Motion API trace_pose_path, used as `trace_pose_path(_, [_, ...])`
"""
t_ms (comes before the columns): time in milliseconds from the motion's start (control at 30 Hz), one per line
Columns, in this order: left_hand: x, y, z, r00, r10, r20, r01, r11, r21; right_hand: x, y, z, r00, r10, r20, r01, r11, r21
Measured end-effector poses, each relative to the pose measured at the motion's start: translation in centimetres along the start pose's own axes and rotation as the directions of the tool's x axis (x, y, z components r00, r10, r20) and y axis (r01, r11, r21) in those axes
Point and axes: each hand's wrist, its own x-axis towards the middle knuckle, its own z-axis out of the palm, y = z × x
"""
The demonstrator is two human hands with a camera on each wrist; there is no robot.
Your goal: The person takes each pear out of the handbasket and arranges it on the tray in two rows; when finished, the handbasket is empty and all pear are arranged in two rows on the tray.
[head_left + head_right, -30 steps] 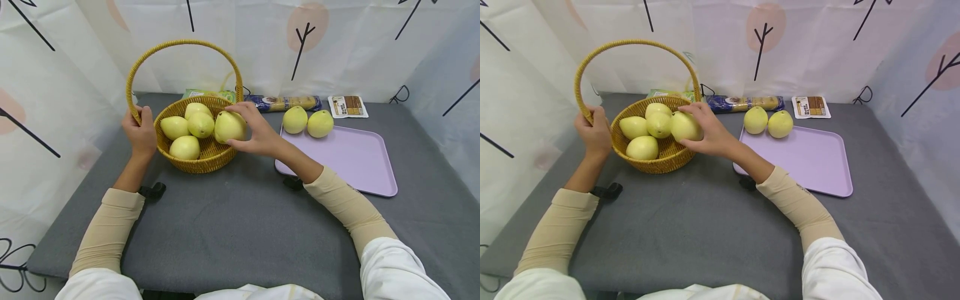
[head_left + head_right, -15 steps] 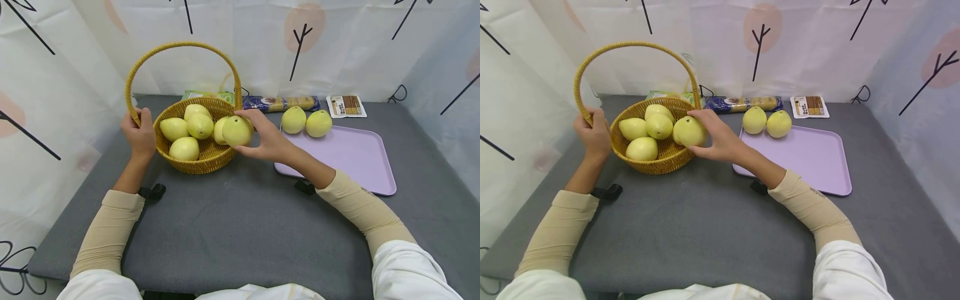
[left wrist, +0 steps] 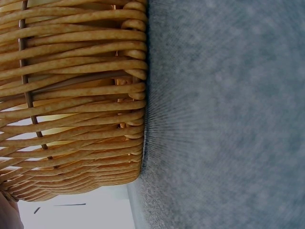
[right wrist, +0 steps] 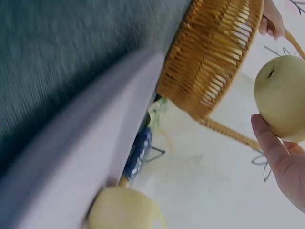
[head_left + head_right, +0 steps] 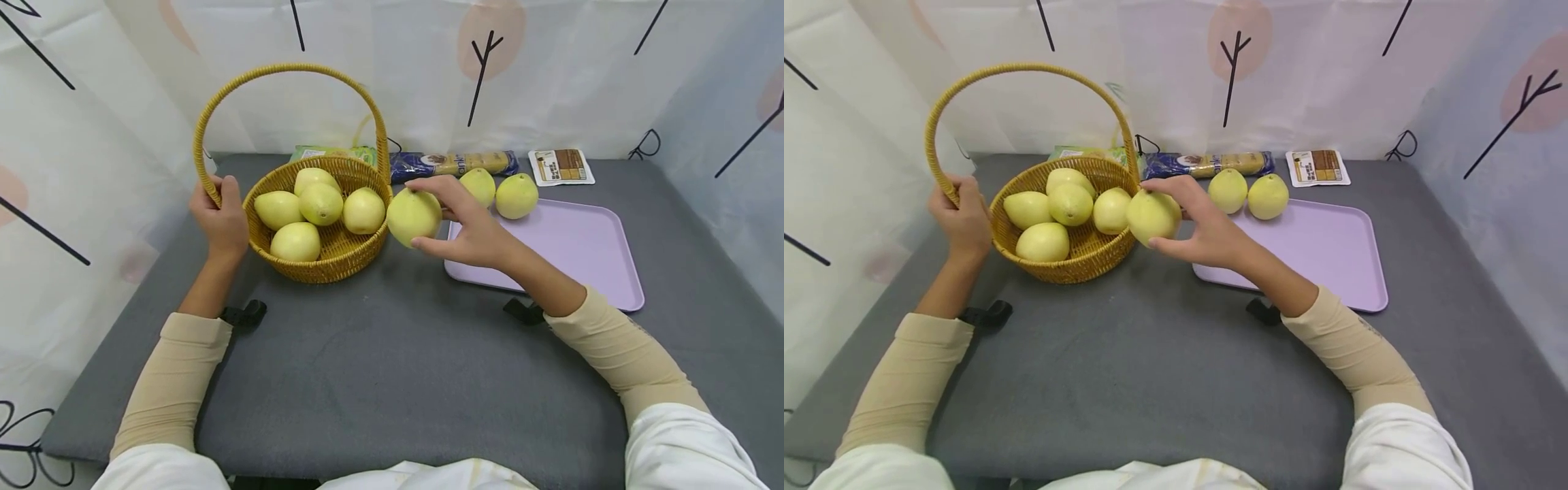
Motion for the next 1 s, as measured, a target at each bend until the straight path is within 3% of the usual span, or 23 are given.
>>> trace_pose_path(167, [0.0,0.6,0.1,1.000,0.004,0.000,-0.004,0.999,0.033,0.2,0.2,-0.9,1.000,0.017,-0.026,-0.018,0.999,-0.029])
trace_pose_path(433, [-0.2,3.3,0.8,1.000,0.025,0.016,-0.026,0.999,0.028,0.3,0.3,-1.7,0.995,0.077,-0.065,-0.081,0.995,-0.052])
trace_pose_path(633, [-0.1,1.5,0.4,1.000,0.021,0.006,-0.021,1.000,0.012,0.6,0.0,-4.0,0.962,0.225,-0.153,-0.236,0.970,-0.053])
trace_pose_path(733, [-0.1,0.4,0.1,1.000,0.009,-0.002,-0.009,1.000,0.009,0.6,0.2,-5.3,0.948,0.258,-0.188,-0.270,0.962,-0.039])
trace_pose_path(1000, [-0.2,3.5,0.8,1.000,-0.015,0.006,0.015,0.999,0.034,0.2,0.2,-8.1,0.922,0.286,-0.260,-0.320,0.942,-0.098])
